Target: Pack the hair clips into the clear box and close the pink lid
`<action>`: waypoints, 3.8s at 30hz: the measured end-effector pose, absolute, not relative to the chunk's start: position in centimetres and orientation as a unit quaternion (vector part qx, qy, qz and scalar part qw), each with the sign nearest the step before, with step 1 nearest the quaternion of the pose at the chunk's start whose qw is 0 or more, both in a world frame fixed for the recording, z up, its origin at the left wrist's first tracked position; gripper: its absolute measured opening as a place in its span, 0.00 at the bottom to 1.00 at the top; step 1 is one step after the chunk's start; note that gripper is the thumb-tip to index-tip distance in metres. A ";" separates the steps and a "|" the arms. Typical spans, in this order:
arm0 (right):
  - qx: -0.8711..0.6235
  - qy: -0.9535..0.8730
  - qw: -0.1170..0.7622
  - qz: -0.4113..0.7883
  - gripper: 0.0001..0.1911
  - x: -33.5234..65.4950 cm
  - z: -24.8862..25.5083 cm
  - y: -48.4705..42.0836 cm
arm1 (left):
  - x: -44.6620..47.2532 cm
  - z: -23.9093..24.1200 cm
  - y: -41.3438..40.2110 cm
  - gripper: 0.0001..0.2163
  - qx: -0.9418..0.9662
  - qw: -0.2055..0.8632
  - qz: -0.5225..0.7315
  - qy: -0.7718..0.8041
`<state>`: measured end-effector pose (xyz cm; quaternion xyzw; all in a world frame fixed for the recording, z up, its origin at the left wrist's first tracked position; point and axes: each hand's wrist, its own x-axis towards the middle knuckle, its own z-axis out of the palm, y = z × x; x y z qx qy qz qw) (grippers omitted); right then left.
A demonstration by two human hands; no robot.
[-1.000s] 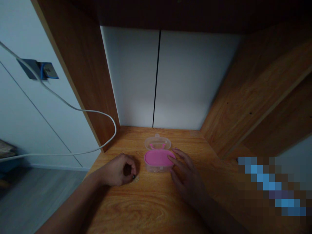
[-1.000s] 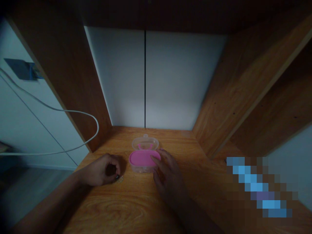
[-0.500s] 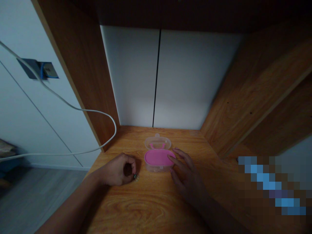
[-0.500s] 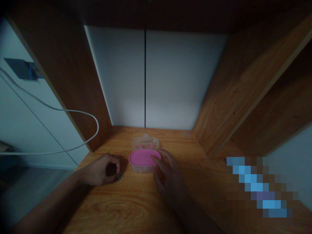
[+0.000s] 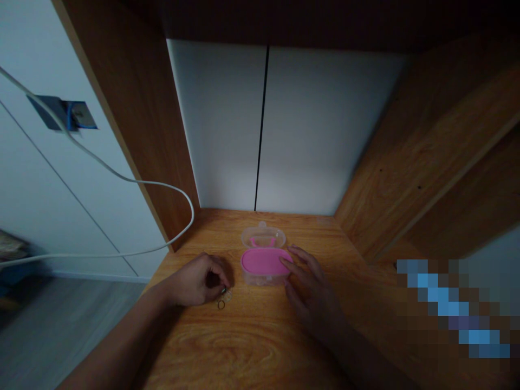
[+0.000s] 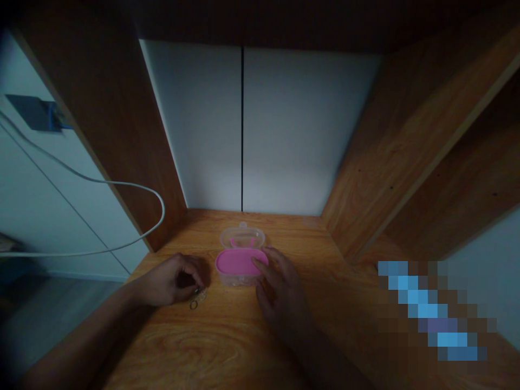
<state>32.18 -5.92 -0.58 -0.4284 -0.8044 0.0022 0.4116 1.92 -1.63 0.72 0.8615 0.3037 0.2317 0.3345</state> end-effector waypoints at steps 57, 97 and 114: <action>-0.413 -0.811 0.415 0.005 0.25 32.3 -0.8 -5.7 | 1.6 1.9 -2.4 0.07 0.836 0.372 0.094 0.392; -0.398 -0.801 0.446 -0.028 0.27 32.3 -0.2 -6.1 | 2.2 2.6 -3.1 0.05 0.835 0.381 0.127 0.376; -0.365 -0.802 0.470 -0.045 0.28 32.1 0.4 -6.6 | 3.5 4.1 -4.1 0.09 0.833 0.386 0.030 0.395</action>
